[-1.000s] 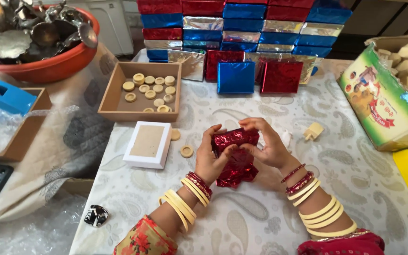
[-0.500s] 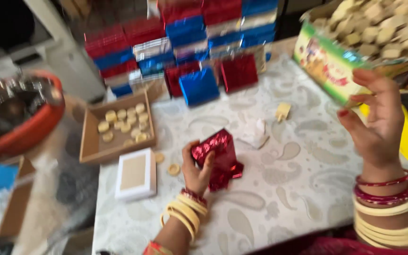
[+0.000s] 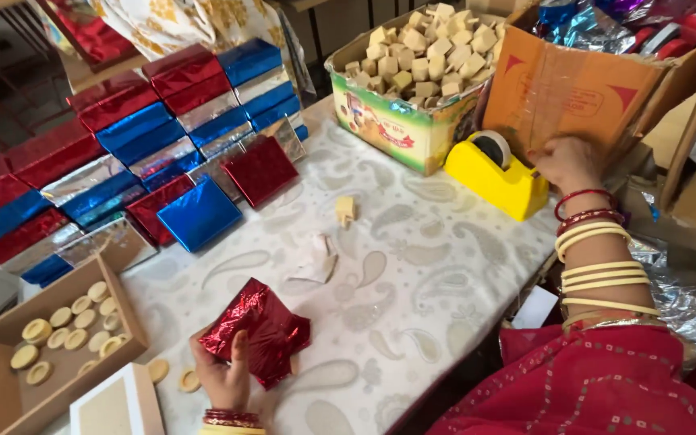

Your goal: Wiping decorative boxes and wrapping a package in red foil.

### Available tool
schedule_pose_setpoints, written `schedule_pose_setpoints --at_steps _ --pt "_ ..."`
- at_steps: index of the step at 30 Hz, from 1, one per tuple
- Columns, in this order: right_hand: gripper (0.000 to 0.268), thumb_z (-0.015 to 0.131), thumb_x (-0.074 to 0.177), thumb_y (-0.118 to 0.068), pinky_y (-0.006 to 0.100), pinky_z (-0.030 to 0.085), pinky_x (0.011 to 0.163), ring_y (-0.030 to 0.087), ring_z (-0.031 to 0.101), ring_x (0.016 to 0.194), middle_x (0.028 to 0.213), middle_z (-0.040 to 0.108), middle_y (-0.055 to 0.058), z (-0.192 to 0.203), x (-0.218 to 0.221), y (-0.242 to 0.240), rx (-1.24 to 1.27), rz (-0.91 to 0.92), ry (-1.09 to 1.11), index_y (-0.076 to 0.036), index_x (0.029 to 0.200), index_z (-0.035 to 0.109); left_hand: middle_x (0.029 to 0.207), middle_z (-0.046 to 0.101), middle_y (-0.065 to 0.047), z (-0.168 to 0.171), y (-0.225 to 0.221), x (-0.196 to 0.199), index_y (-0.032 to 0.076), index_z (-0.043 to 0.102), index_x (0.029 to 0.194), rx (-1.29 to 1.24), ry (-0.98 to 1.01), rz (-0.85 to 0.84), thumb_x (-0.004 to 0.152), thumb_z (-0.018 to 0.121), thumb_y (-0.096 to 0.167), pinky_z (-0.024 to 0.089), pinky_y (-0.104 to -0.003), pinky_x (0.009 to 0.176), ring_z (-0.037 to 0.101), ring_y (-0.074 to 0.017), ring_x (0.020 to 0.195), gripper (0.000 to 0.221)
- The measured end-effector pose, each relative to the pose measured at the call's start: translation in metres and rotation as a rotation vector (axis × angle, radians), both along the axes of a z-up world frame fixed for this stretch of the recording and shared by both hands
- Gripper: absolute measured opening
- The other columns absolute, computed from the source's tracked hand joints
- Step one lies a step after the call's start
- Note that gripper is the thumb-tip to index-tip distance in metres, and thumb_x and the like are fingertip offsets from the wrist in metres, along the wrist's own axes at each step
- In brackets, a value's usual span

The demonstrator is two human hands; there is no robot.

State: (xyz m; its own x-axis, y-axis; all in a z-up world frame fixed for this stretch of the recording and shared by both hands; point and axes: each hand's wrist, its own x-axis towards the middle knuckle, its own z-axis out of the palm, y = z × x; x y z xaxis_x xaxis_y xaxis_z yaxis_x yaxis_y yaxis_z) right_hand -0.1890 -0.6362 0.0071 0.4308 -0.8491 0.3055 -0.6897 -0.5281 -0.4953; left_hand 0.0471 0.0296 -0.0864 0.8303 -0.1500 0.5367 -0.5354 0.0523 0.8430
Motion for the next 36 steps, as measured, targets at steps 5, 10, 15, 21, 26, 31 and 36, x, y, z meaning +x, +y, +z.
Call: schedule_pose_setpoints --at_steps 5,10,15,21,26,31,36 --pt "0.039 0.075 0.088 -0.049 0.047 0.053 0.094 0.039 0.069 0.104 0.107 0.075 0.02 -0.018 0.012 -0.015 0.102 0.128 0.156 -0.015 0.105 0.083 0.105 0.067 -0.005 0.008 0.001 -0.002 0.002 0.047 0.124 -0.077 -0.008 -0.12 0.097 0.072 0.018 0.054 -0.022 0.082 0.065 -0.0082 0.09 0.04" --pt "0.021 0.081 0.087 -0.033 0.045 0.055 0.088 0.037 0.071 0.096 0.1 0.075 0.017 0.017 0.021 0.037 0.085 -0.075 0.035 -0.013 0.095 0.081 0.105 0.067 -0.006 0.009 0.004 -0.005 0.002 0.047 0.126 0.034 0.009 -0.008 0.097 0.071 0.018 0.055 -0.023 0.08 0.066 -0.0087 0.09 0.042" --pt "0.005 0.08 0.089 -0.018 0.045 0.051 0.088 0.036 0.063 0.099 0.096 0.073 0.013 0.042 0.004 0.079 -0.49 0.076 -0.008 -0.014 0.088 0.078 0.106 0.066 -0.006 0.018 0.0 -0.01 0.001 0.048 0.126 0.059 -0.018 0.002 0.097 0.071 0.018 0.054 -0.024 0.082 0.065 -0.0098 0.09 0.041" --pt "0.017 0.078 0.089 -0.012 0.046 0.052 0.088 0.039 0.065 0.101 0.104 0.072 0.018 0.006 -0.024 0.057 -0.526 0.033 0.134 -0.009 0.105 0.072 0.11 0.065 -0.007 0.023 -0.002 -0.015 0.0 0.049 0.129 0.072 -0.072 0.029 0.099 0.071 0.018 0.052 -0.025 0.088 0.063 -0.0105 0.095 0.041" --pt "0.061 0.084 0.078 -0.009 0.052 0.051 0.08 0.048 0.065 0.095 0.097 0.068 0.027 -0.002 -0.035 0.073 -0.372 -0.045 -0.021 0.0 0.13 0.054 0.108 0.067 -0.007 0.023 0.0 -0.017 0.0 0.048 0.13 0.062 -0.019 -0.001 0.098 0.071 0.018 0.052 -0.024 0.088 0.065 -0.0101 0.093 0.044" --pt "0.049 0.083 0.088 -0.003 0.042 0.052 0.077 0.033 0.071 0.084 0.087 0.073 0.017 -0.047 -0.035 0.052 -0.125 0.001 -0.365 -0.003 0.122 0.048 0.11 0.065 -0.007 0.011 0.003 -0.011 0.0 0.046 0.132 0.012 -0.02 -0.047 0.101 0.07 0.017 0.053 -0.024 0.09 0.065 -0.0098 0.096 0.043" --pt "0.047 0.077 0.092 0.001 0.026 0.054 0.074 0.013 0.067 0.081 0.089 0.071 0.01 -0.1 -0.028 0.014 0.24 0.106 -0.795 -0.003 0.122 0.041 0.114 0.064 -0.007 0.014 0.004 -0.012 0.0 0.044 0.134 0.017 -0.02 -0.034 0.101 0.07 0.016 0.053 -0.024 0.091 0.064 -0.0101 0.098 0.045"
